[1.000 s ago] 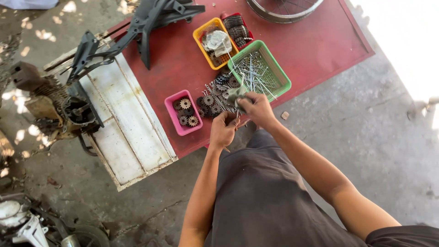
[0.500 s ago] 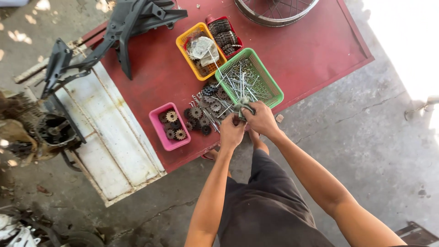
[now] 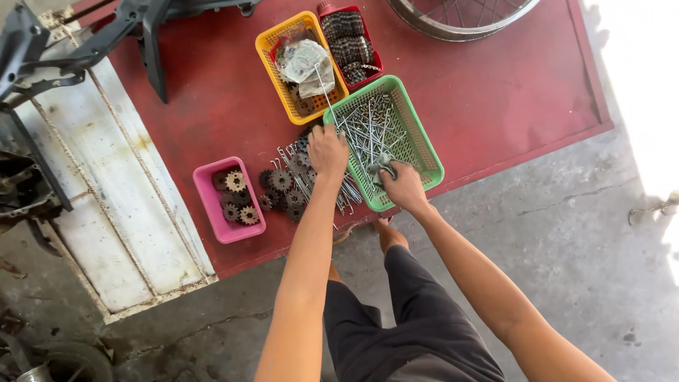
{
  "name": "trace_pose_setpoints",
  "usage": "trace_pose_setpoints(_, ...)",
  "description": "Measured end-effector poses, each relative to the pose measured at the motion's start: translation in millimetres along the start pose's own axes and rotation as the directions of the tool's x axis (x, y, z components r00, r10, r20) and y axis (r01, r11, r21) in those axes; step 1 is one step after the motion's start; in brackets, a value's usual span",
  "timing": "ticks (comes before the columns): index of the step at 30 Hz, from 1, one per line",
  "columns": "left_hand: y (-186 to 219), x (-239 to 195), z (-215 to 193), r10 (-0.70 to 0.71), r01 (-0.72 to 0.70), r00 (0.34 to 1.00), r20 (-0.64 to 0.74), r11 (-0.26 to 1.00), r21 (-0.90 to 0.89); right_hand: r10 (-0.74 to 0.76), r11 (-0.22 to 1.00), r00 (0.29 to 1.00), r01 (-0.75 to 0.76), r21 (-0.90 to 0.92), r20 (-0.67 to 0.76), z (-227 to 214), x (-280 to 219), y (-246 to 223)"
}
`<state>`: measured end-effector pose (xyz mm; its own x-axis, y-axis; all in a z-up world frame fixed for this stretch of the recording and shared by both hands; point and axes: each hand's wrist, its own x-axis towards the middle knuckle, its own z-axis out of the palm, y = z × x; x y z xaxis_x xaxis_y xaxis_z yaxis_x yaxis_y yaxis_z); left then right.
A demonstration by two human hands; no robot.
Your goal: The person cleans various small metal parts, including hex keys and gears, using a cloth. They wipe each item individually and place them into different colored plastic baskets on a red table.
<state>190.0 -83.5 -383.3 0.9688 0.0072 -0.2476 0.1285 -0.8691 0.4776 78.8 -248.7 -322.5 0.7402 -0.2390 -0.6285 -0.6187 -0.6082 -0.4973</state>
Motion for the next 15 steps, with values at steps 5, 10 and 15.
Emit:
trace_pose_setpoints(5, -19, 30, 60, -0.055, 0.056, 0.998, -0.014, 0.978, 0.201, -0.035, 0.990, 0.999, 0.039, 0.134, -0.029, 2, 21, -29)
trace_pose_setpoints(10, -26, 34, 96, -0.100, 0.084, 0.991, 0.087, 0.981, 0.177, -0.043, 0.969, 0.998, 0.052, 0.240, -0.042, 18, 58, -22)
trace_pose_setpoints(15, 10, 2, 65, -0.204, 0.176, 0.940, 0.274, 0.976, 0.125, -0.032, 0.918, 0.998, 0.054, 0.392, -0.063, 34, 84, -12)
